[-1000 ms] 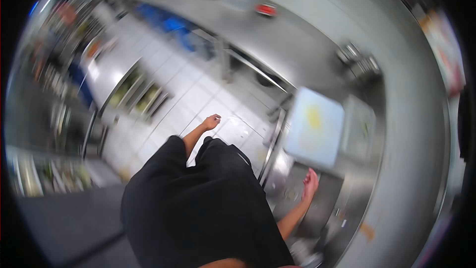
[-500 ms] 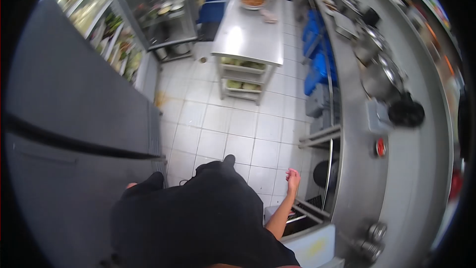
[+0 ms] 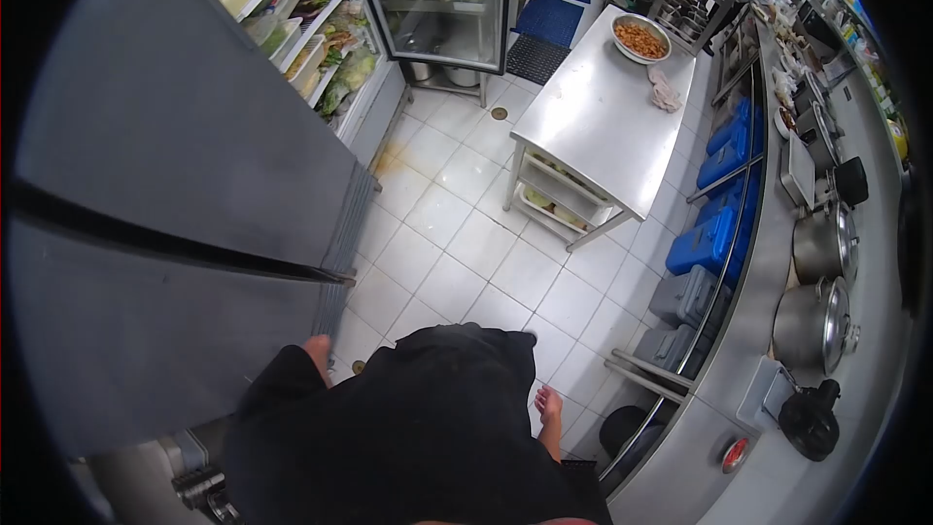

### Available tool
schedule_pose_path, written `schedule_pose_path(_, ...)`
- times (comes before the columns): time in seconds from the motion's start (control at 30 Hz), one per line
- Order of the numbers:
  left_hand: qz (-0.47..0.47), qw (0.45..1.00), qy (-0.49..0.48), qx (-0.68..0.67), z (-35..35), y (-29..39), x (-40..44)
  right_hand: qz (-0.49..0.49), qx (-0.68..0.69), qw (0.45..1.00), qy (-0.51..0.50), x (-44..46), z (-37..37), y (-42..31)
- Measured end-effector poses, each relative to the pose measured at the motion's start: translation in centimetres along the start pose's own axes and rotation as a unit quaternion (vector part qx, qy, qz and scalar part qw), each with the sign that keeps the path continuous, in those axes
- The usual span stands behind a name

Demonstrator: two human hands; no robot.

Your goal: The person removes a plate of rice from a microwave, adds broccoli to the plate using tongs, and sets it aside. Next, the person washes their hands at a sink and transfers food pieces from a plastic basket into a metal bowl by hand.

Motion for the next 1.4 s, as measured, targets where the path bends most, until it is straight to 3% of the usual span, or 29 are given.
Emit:
schedule_pose_path(0.1, -0.052, 0.943, -0.168, -0.282, 1.6, 16.8, 7.5, 0.016, 0.045, 0.998, 0.044, 0.6, -3.1, -0.7)
schedule_pose_path(0.13, 0.067, 0.907, -0.218, -0.355, 1.6, 22.8, 10.7, 0.014, 0.064, 0.997, 0.033, 1.5, -4.3, -0.5)
schedule_pose_path(0.17, 0.150, 0.914, -0.171, -0.335, -2.8, 28.8, 12.2, 0.018, 0.068, 0.997, 0.030, 2.1, -5.2, -0.7)
schedule_pose_path(0.2, 0.182, 0.898, -0.199, -0.347, -11.4, 34.6, 11.2, 0.025, 0.069, 0.997, 0.031, 2.7, -5.8, -1.5)
schedule_pose_path(0.23, 0.193, 0.885, -0.212, -0.368, -13.6, 38.5, 14.1, 0.032, 0.068, 0.997, 0.026, 3.2, -5.7, -2.5)
schedule_pose_path(0.33, 0.265, 0.865, -0.082, -0.419, -29.3, 47.6, 19.3, 0.042, 0.072, 0.996, 0.028, 4.8, -5.2, -7.9)
schedule_pose_path(0.37, 0.312, 0.849, 0.047, -0.424, -33.0, 49.3, 22.4, 0.043, 0.073, 0.996, 0.033, 5.2, -4.9, -10.4)
schedule_pose_path(0.43, 0.309, 0.837, 0.125, -0.435, -45.0, 51.9, 25.4, 0.040, 0.079, 0.995, 0.050, 6.3, -4.2, -16.0)
schedule_pose_path(0.5, 0.333, 0.811, 0.242, -0.415, -57.6, 54.3, 27.4, 0.017, 0.085, 0.995, 0.056, 8.1, -2.6, -22.6)
schedule_pose_path(0.57, 0.368, 0.772, 0.437, -0.278, -69.0, 56.2, 30.0, -0.057, 0.090, 0.993, 0.044, 11.4, -0.9, -29.5)
schedule_pose_path(0.73, 0.360, 0.669, 0.607, -0.234, -94.3, 59.3, 34.3, -0.228, 0.162, 0.958, 0.063, 12.0, 6.3, -44.1)
schedule_pose_path(0.83, 0.323, 0.654, 0.673, -0.120, -104.3, 62.7, 40.9, -0.222, 0.161, 0.959, 0.064, 11.4, 11.4, -45.6)
schedule_pose_path(0.9, 0.331, 0.673, 0.662, 0.026, -107.9, 65.7, 47.2, -0.178, 0.152, 0.972, 0.032, 13.9, 13.8, -43.5)
schedule_pose_path(0.97, 0.314, 0.694, 0.634, 0.134, -108.4, 67.7, 56.9, -0.124, 0.193, 0.971, -0.069, 19.5, 14.2, -37.6)
schedule_pose_path(1.0, 0.307, 0.705, 0.618, 0.162, -109.3, 69.3, 63.2, -0.068, 0.119, 0.991, 0.003, 17.6, 16.3, -37.2)
schedule_pose_path(1.03, 0.244, 0.756, 0.576, 0.193, -109.8, 69.0, 64.9, 0.000, 0.040, 0.997, 0.067, 14.5, 17.9, -34.8)
schedule_pose_path(1.1, 0.117, 0.812, 0.466, 0.333, -109.1, 67.5, 71.0, 0.003, 0.013, 0.996, 0.091, 8.9, 19.4, -35.3)
schedule_pose_path(1.23, 0.043, 0.781, 0.432, 0.449, -106.2, 65.8, 73.6, -0.068, 0.001, 0.994, 0.088, 4.3, 18.9, -33.5)
schedule_pose_path(1.27, 0.011, 0.779, 0.410, 0.474, -106.3, 65.9, 73.8, -0.059, -0.056, 0.994, 0.068, 6.0, 17.6, -31.2)
schedule_pose_path(1.33, 0.020, 0.849, 0.229, 0.475, -107.0, 66.0, 78.0, -0.092, -0.124, 0.987, 0.033, 8.8, 15.0, -28.2)
schedule_pose_path(1.4, -0.014, 0.878, 0.096, 0.469, -105.8, 66.4, 78.5, -0.002, 0.053, 0.990, 0.129, 8.5, 14.8, -29.4)
Point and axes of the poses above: each hand's wrist, its own x-axis towards the middle knuckle, its own z-axis out of the palm, y = z × x, the point moved 5 cm from there along x, towards the middle knuckle, and after that the axes turned 8 degrees about x, right-handed, at the moved point
